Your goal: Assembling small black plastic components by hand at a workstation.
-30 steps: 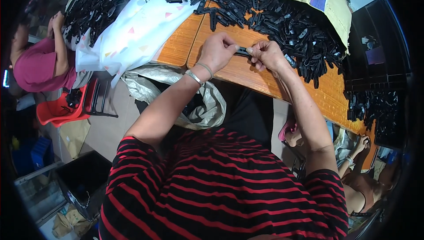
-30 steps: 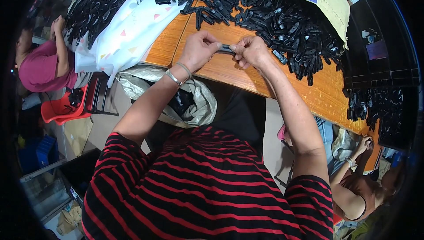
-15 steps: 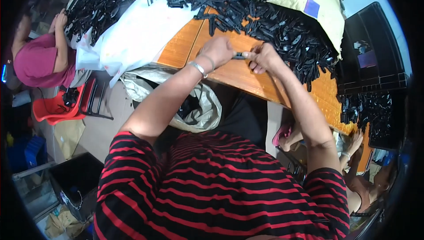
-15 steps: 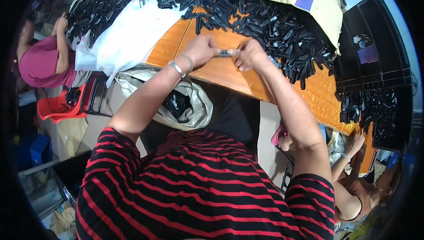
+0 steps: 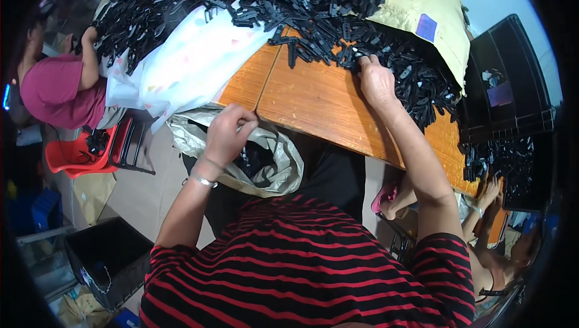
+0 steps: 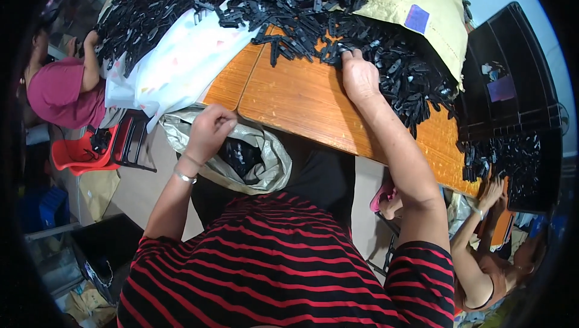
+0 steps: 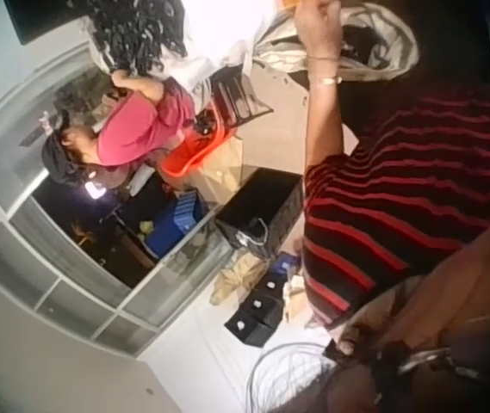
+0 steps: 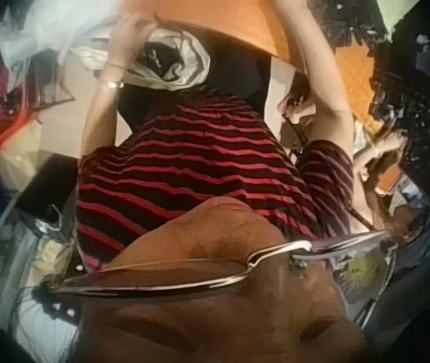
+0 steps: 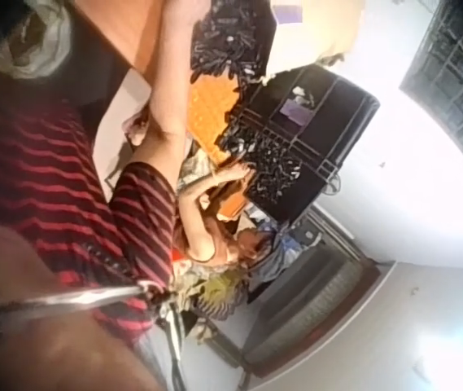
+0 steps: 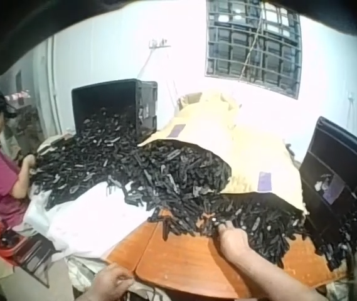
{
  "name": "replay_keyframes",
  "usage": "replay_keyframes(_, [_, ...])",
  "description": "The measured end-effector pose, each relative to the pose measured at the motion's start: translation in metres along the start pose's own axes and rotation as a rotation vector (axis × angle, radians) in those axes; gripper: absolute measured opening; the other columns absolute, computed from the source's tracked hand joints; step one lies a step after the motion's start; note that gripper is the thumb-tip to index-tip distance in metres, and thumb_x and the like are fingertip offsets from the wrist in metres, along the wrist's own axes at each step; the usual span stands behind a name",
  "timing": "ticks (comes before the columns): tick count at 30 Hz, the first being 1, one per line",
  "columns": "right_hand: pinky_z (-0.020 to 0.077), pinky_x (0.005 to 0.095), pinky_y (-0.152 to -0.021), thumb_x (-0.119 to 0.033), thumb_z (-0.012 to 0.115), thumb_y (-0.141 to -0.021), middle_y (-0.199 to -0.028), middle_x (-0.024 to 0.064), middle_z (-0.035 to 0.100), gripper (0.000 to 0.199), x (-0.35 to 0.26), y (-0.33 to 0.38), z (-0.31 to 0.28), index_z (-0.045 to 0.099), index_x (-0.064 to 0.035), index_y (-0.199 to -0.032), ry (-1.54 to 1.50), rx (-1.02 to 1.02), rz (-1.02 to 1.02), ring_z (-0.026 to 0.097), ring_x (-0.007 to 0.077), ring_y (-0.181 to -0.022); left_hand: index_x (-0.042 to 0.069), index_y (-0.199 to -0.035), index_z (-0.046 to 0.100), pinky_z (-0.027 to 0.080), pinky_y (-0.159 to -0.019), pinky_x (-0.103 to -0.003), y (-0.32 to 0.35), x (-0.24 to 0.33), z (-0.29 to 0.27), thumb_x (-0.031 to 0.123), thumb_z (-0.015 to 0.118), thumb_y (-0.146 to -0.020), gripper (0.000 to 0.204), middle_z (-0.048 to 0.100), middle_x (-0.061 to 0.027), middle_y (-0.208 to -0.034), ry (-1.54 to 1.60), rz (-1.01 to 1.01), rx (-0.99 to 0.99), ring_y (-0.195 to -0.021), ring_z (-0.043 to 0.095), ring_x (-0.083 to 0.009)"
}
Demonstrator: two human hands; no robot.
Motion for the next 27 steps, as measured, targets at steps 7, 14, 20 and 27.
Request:
replay_keyframes(7, [0.0496,0.0428,-0.067,-0.01,0.071,-0.072,-0.087,0.0158,0.061,0.024,-0.017,0.01,-0.009,0.055,-0.0037,-0.089,-0.198,0.008,-0.017,0.062,0.0354,-0.08,0.002,-0.09,0.062,0.048,-0.064,-0.033,-0.089,0.025,0.026,0.014,0.067,-0.08,0.017,0.061,-0.0123,-0.08,-0.088,0.124,0.161,-0.069,0.061,-0.0255])
replay_keyframes(14, [0.0495,0.0443,-0.06,-0.011,0.069,-0.076,-0.083,0.0152,0.058,0.013,-0.053,0.032,-0.004,0.059,-0.0047,-0.083,-0.278,0.064,-0.139,0.061,0.0366,-0.069,0.003,-0.095,0.064,0.05,-0.071,-0.037,-0.146,0.008,0.062,0.028,0.072,-0.077,0.032,0.066,-0.0136,-0.086,-0.298,-0.058,0.164,-0.08,0.065,-0.0273])
replay_keyframes(20, [0.0489,0.0443,-0.055,-0.013,0.066,-0.078,-0.077,0.0125,0.057,0.008,-0.084,0.043,-0.006,0.062,-0.0089,-0.083,-0.367,0.115,-0.255,0.059,0.0356,-0.063,0.004,-0.091,0.065,0.05,-0.075,-0.037,-0.158,0.009,0.064,0.031,0.074,-0.072,0.035,0.068,-0.0142,-0.086,-0.295,-0.325,0.022,-0.084,0.065,-0.0294])
replay_keyframes(27, [0.0491,0.0392,-0.06,-0.015,0.066,-0.082,-0.078,0.0135,0.06,0.014,-0.084,0.029,-0.017,0.062,-0.0038,-0.09,-0.458,0.164,-0.142,0.061,0.0337,-0.071,0.003,-0.079,0.061,0.051,-0.063,-0.03,-0.144,-0.003,0.064,0.018,0.077,-0.07,0.024,0.065,-0.0093,-0.072,-0.075,-0.256,0.125,-0.069,0.065,-0.0209])
Point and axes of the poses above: each hand's wrist, its own y-axis away from the middle knuckle, its own z-axis out of the palm, x = y × z, the point moved 4 cm from there along -y, towards the middle knuckle
